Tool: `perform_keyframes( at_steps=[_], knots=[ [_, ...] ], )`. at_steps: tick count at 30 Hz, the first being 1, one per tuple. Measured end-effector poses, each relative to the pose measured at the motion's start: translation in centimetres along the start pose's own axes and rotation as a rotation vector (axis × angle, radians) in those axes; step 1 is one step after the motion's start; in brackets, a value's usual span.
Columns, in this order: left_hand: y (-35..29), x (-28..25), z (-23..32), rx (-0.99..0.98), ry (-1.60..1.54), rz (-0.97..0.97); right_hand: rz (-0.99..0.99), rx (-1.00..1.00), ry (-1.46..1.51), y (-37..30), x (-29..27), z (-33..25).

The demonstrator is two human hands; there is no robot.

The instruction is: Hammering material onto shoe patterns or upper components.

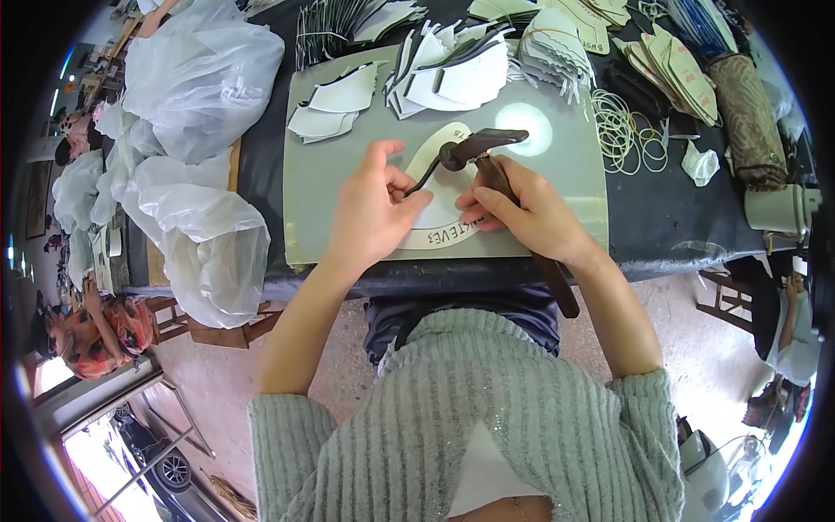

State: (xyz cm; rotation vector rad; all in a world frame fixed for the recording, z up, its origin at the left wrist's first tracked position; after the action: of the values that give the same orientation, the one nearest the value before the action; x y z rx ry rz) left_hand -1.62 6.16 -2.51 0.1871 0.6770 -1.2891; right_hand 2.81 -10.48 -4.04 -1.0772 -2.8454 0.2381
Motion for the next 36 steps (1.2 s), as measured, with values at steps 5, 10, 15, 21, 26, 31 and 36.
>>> perform_keyframes(
  at_steps=[5,10,15,21,26,31,36],
  knots=[
    [0.9,0.0,0.1,0.005,0.086,-0.037,0.011,-0.015,0.001,0.6,-0.2,0.3],
    [1.1,0.4,0.7,0.010,0.023,-0.083,0.024,-0.031,-0.106,0.4,-0.2,-0.3],
    [-1.2,0.1,1.4,0.177,0.323,0.115,0.090,-0.165,-0.351,0.0,-0.5,0.0],
    [-6.7,3.5,1.0,0.501,0.420,0.123,0.040,-0.219,-0.240,0.2,0.0,0.0],
    [-8.3,5.4,2.1,0.659,0.717,-0.020,-0.070,-0.072,0.023,-0.2,-0.4,0.1],
    [-7.3,4.4,2.4,0.664,0.668,-0.004,-0.063,-0.231,-0.895,0.0,-3.1,-5.2],
    [-6.6,6.2,3.5,0.634,0.722,-0.002,-0.078,-0.214,-1.173,0.6,-3.5,-6.1]
  ],
)
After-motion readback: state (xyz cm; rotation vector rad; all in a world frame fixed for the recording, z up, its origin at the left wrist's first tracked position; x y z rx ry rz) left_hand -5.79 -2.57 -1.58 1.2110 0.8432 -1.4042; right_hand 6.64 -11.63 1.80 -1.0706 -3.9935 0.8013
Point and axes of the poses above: each hand's wrist, its own y-axis towards the middle knuckle, its own x-axis out of the palm, z = x × y, the point moved 9 cm from there along y, towards the middle knuckle, and after that the axes turned 7 degrees about -x, right-handed, at the moved point
